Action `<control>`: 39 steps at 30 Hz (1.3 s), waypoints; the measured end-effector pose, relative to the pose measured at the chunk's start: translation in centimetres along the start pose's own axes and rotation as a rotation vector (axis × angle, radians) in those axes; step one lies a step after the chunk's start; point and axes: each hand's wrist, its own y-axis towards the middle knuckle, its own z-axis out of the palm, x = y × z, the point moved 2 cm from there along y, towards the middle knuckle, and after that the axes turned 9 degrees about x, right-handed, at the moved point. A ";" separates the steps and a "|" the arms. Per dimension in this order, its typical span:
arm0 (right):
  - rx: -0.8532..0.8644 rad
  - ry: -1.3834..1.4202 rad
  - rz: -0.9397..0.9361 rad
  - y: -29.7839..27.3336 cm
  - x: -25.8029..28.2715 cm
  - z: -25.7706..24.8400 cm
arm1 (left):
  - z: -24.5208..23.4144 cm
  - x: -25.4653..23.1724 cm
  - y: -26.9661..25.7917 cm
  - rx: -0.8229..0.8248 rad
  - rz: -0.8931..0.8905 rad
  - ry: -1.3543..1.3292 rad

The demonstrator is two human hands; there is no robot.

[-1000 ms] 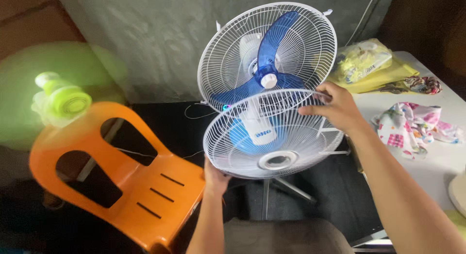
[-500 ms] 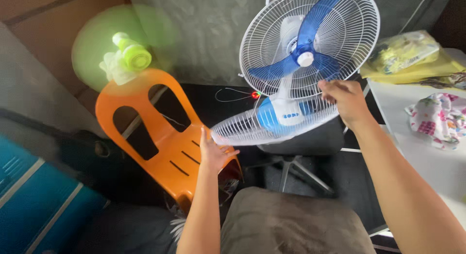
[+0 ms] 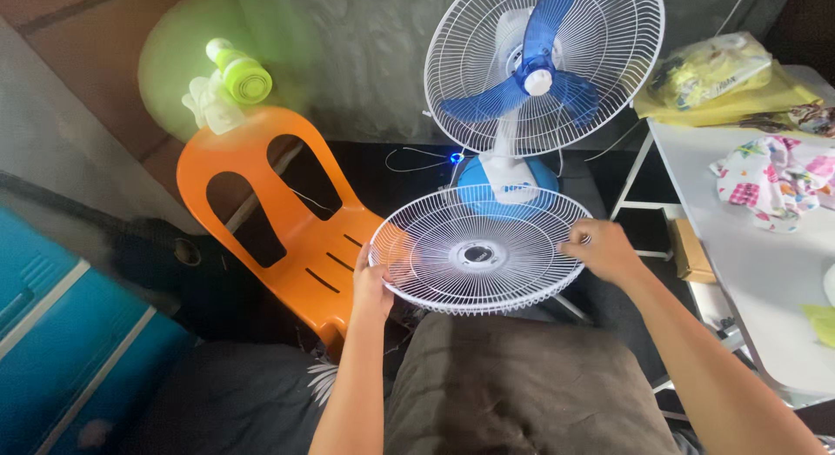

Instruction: The person disassembles a small table fan by removing the front grille, the fan blades, and the rear grille. The components are handled by hand and placed on nearby surfaces.

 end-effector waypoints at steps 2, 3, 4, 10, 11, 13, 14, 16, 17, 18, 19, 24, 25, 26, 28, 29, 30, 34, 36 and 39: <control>-0.049 -0.096 -0.090 -0.3 -0.7 0.9 | -0.3 -0.3 -1.4 -0.029 -0.004 -0.044; -0.117 -0.171 -0.134 -0.3 -0.9 1.1 | -0.4 -0.5 -2.0 -0.066 -0.024 -0.045; -0.180 -0.245 -0.181 -0.3 -1.0 1.4 | -0.5 -0.7 -2.7 -0.106 -0.043 -0.048; 0.054 0.427 0.470 -0.2 -0.7 4.1 | -2.2 -2.2 -5.6 -0.136 0.016 -0.089; 0.090 0.439 0.472 0.1 0.0 4.7 | -2.6 -2.4 -5.7 -0.138 0.030 -0.113; 0.156 0.463 0.491 -0.2 0.9 5.6 | -3.3 -2.3 -6.0 -0.137 0.041 -0.158; 0.161 0.477 0.473 -0.2 1.2 5.8 | -3.5 -2.2 -6.0 -0.112 0.051 -0.156; 0.169 0.506 0.439 -0.1 1.8 6.5 | -3.8 -2.4 -5.9 -0.061 0.071 -0.152; 0.173 0.471 0.465 -0.2 1.8 6.6 | -4.1 -2.4 -5.9 -0.062 0.046 -0.152; 0.178 0.437 0.492 -0.5 1.8 6.8 | -4.4 -2.6 -6.0 -0.063 0.020 -0.150; 0.183 0.402 0.518 -0.7 1.6 7.1 | -4.6 -2.7 -6.0 -0.065 -0.005 -0.148; 0.101 0.512 0.490 -2.1 0.4 9.3 | -5.4 -1.3 -5.7 -0.088 -0.089 -0.048; 0.070 0.555 0.481 -2.1 0.1 9.5 | -5.4 -0.8 -5.5 -0.086 -0.086 -0.021; 0.061 0.563 0.489 -2.0 -0.3 9.7 | -5.5 -0.5 -5.3 -0.126 -0.088 0.007; 0.042 0.578 0.508 -2.1 -1.1 9.9 | -5.5 0.3 -4.9 -0.207 -0.096 0.063; 0.033 0.574 0.500 -2.1 -1.5 9.8 | -5.5 0.7 -4.9 -0.225 -0.123 0.128; 0.021 0.571 0.490 -2.1 -1.9 9.5 | -5.2 0.9 -4.6 -0.240 -0.149 0.192; -0.041 0.595 0.503 -1.8 -4.4 8.5 | -3.6 2.3 -3.2 -0.237 -0.180 0.400; -0.095 0.603 0.486 -1.8 -6.3 8.2 | -2.6 3.3 -2.2 -0.216 -0.173 0.399; -0.134 0.642 0.459 -2.6 -9.7 7.7 | -1.1 5.3 -1.2 -0.204 -0.180 0.389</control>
